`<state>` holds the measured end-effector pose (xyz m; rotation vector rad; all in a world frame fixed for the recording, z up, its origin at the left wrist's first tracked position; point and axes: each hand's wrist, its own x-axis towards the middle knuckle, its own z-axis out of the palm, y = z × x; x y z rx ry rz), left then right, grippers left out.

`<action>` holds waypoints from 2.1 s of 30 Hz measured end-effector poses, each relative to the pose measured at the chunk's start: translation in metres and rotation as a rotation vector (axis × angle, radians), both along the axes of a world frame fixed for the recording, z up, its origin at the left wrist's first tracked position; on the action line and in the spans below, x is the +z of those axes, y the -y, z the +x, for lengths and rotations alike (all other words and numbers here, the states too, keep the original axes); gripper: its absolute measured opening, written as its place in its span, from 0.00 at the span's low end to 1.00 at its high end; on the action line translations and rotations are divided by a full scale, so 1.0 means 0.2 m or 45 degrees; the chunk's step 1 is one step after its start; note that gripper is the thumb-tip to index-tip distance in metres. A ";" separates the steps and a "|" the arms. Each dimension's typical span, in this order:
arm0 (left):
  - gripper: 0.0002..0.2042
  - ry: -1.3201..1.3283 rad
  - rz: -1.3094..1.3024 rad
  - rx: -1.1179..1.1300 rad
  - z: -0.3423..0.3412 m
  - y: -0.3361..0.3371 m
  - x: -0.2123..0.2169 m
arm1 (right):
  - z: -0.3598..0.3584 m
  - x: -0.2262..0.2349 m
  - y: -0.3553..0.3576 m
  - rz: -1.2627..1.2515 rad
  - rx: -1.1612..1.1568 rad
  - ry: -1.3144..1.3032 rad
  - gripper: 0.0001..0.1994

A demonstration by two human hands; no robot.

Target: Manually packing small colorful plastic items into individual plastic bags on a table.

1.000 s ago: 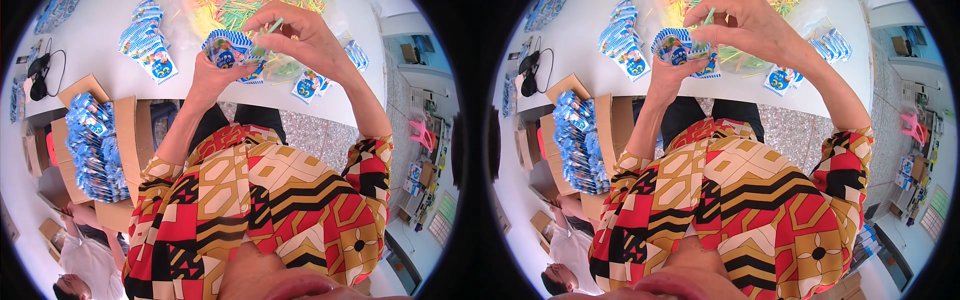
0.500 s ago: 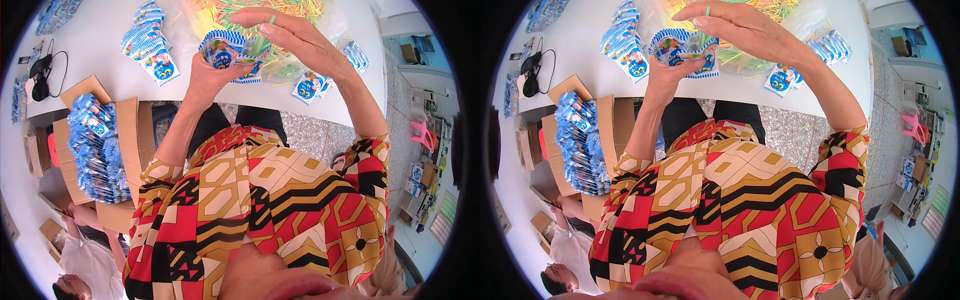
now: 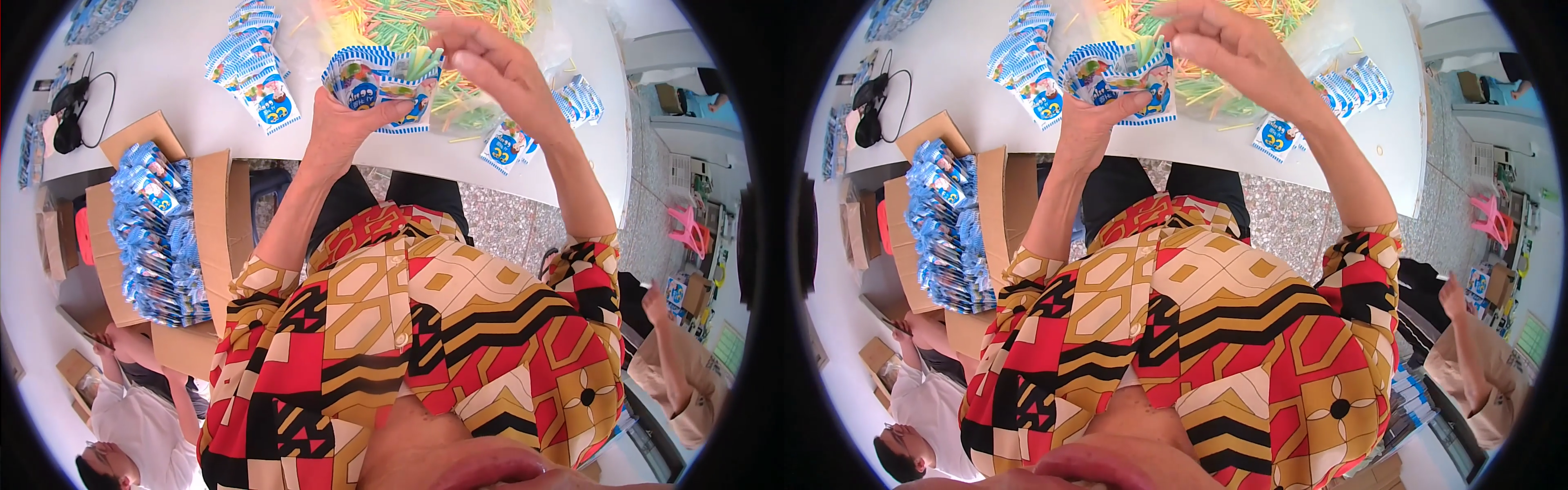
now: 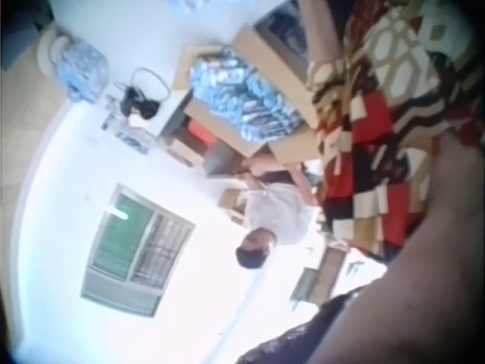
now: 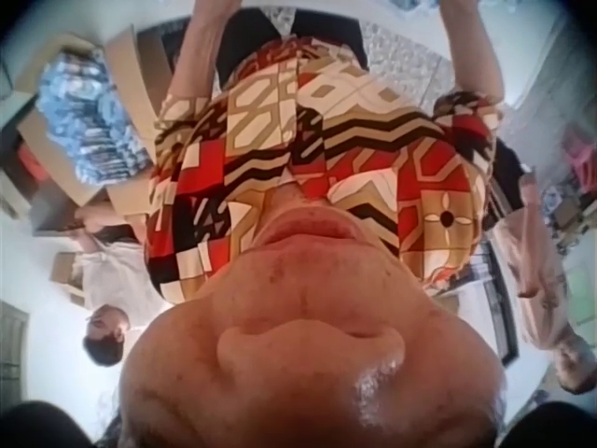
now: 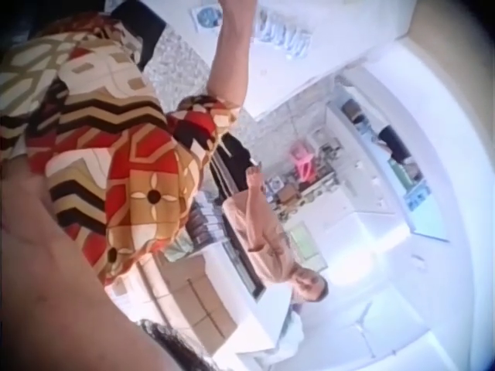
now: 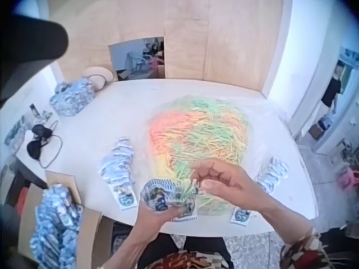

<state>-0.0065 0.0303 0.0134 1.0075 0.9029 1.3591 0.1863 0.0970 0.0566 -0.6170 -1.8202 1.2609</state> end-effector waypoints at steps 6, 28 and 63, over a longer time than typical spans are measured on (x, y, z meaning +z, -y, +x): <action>0.15 -0.027 -0.014 0.059 -0.02 0.03 -0.02 | -0.01 -0.07 0.06 0.076 -0.013 0.211 0.08; 0.11 0.226 -0.441 0.613 -0.44 0.48 -0.21 | -1.01 -0.78 -0.21 -0.002 -0.062 0.175 0.10; 0.18 0.012 -0.146 0.275 -0.15 0.19 -0.08 | -0.27 -0.10 0.04 0.115 0.161 0.638 0.09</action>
